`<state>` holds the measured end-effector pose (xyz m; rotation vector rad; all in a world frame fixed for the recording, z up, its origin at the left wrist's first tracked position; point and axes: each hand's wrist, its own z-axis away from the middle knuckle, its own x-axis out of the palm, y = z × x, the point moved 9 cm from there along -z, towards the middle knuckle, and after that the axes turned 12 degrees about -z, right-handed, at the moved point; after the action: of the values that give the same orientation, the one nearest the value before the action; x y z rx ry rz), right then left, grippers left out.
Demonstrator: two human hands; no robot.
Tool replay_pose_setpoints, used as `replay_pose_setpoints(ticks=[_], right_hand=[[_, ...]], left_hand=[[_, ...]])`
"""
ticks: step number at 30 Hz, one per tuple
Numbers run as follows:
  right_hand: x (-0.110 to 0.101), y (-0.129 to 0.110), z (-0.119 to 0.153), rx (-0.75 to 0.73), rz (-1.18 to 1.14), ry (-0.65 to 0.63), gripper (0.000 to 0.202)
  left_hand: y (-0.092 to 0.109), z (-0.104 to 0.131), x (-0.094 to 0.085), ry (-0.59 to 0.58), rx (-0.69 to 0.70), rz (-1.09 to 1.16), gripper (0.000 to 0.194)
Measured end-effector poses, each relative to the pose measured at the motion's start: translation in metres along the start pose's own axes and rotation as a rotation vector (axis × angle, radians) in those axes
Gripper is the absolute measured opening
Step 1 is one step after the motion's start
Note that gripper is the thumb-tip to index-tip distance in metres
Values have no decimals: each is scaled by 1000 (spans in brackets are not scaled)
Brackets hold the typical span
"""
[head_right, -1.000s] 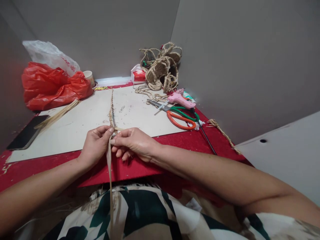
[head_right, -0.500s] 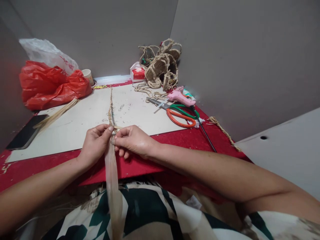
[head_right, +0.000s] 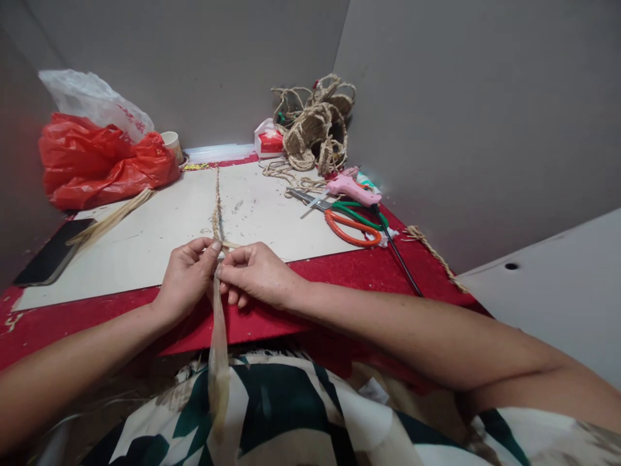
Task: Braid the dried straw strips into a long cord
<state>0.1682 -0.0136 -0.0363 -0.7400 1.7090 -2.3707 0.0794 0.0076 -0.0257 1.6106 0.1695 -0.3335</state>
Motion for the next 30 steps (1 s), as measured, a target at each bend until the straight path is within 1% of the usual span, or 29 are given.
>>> replay_pose_setpoints(ticks=[5, 9, 12, 16, 19, 21, 26, 30], right_hand=[[0, 2, 0, -11, 20, -34, 19], [5, 2, 1, -21, 32, -77, 12], [7, 2, 1, -20, 26, -85, 10], [7, 4, 2, 0, 8, -77, 8], [6, 5, 1, 8, 22, -64, 10], [5, 5, 1, 9, 40, -48, 10], [8, 2, 2, -2, 87, -18, 13], [9, 2, 4, 0, 105, 25, 16]], left_hand=[[3, 0, -4, 43, 8, 40, 24], [3, 1, 1, 4, -8, 52, 23], [3, 2, 3, -7, -12, 55, 22], [6, 2, 2, -3, 12, 1, 23], [6, 1, -1, 30, 34, -41, 24], [5, 1, -1, 32, 39, -55, 24], [1, 2, 4, -5, 1, -21, 23], [1, 6, 8, -43, -23, -12, 22]])
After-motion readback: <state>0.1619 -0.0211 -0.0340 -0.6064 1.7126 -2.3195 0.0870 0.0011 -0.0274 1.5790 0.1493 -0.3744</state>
